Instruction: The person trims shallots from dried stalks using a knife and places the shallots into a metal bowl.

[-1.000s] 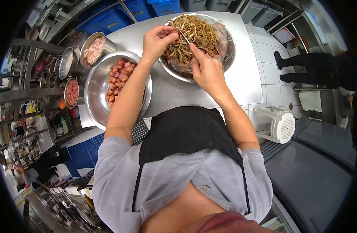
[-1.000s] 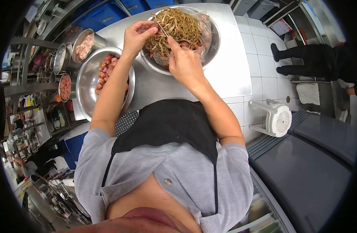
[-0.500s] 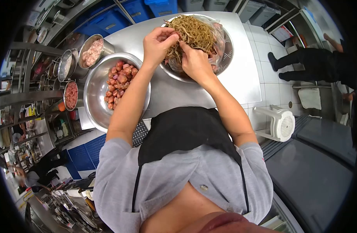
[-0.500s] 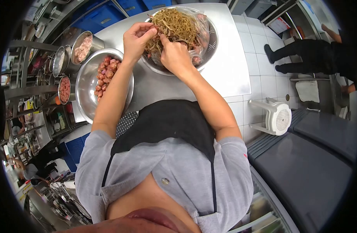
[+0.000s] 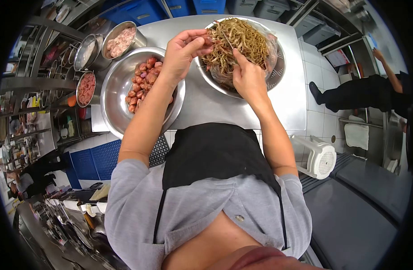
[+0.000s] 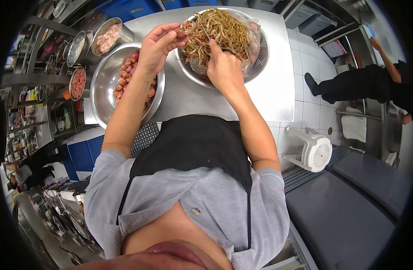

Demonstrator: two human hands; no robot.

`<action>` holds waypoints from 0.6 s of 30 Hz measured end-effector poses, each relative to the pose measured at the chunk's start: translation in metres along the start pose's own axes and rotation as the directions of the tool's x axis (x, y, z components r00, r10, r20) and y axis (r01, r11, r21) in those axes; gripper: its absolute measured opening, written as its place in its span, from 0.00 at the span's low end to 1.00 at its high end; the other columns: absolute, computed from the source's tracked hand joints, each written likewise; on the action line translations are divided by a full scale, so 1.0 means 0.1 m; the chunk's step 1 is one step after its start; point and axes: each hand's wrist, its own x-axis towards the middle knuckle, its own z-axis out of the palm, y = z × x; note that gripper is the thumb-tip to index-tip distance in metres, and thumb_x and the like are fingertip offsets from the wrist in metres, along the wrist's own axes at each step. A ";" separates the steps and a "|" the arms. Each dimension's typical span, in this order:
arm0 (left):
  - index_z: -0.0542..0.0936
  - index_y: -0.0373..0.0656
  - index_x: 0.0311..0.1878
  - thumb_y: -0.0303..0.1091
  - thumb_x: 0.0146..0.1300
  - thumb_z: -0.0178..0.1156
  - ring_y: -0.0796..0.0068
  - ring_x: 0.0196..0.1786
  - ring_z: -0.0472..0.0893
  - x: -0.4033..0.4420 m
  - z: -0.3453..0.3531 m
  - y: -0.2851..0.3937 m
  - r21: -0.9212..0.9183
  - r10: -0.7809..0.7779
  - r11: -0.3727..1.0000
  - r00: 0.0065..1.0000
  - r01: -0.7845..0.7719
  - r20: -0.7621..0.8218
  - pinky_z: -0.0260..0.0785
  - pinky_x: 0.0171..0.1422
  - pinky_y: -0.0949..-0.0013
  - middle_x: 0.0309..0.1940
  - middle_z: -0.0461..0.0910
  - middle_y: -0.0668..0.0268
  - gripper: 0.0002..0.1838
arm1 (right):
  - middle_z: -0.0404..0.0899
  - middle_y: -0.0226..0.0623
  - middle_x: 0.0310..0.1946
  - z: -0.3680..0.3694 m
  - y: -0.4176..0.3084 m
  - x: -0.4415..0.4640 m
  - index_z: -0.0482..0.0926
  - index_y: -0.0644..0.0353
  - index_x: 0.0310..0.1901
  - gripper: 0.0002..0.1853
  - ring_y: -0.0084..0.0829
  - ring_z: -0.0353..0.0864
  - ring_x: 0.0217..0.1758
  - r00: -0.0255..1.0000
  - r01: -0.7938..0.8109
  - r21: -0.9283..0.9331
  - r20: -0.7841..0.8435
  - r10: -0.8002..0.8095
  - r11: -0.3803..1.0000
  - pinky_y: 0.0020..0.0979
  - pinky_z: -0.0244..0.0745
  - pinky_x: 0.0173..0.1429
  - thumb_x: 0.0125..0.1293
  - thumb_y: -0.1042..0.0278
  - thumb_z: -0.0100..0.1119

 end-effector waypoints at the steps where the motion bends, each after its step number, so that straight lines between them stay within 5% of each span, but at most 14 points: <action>1: 0.81 0.32 0.63 0.30 0.78 0.64 0.65 0.52 0.89 0.01 0.01 0.00 0.014 -0.026 1.000 0.999 0.027 -0.020 0.86 0.59 0.63 0.52 0.88 0.56 0.16 | 0.87 0.65 0.33 -0.02 -0.02 -0.02 0.81 0.62 0.67 0.24 0.62 0.89 0.38 0.998 0.037 0.010 -0.041 -0.037 0.999 0.57 0.83 0.49 0.69 0.74 0.58; 10: 0.82 0.35 0.61 0.34 0.75 0.70 0.68 0.42 0.90 0.37 0.06 -0.01 0.251 -0.073 0.962 0.989 0.104 -0.131 0.88 0.51 0.66 0.47 0.90 0.58 0.18 | 0.87 0.61 0.36 -0.30 -0.21 -0.28 0.82 0.63 0.66 0.21 0.59 0.90 0.40 0.993 0.024 0.228 -0.118 0.003 0.973 0.53 0.82 0.49 0.73 0.73 0.59; 18: 0.84 0.35 0.56 0.34 0.75 0.70 0.69 0.39 0.89 0.53 0.14 -0.18 0.241 -0.154 0.951 0.973 0.193 -0.173 0.88 0.46 0.68 0.44 0.89 0.58 0.14 | 0.87 0.62 0.37 -0.10 -0.19 -0.31 0.79 0.62 0.69 0.24 0.61 0.89 0.39 0.992 0.021 0.252 -0.127 0.012 0.967 0.54 0.82 0.49 0.71 0.75 0.58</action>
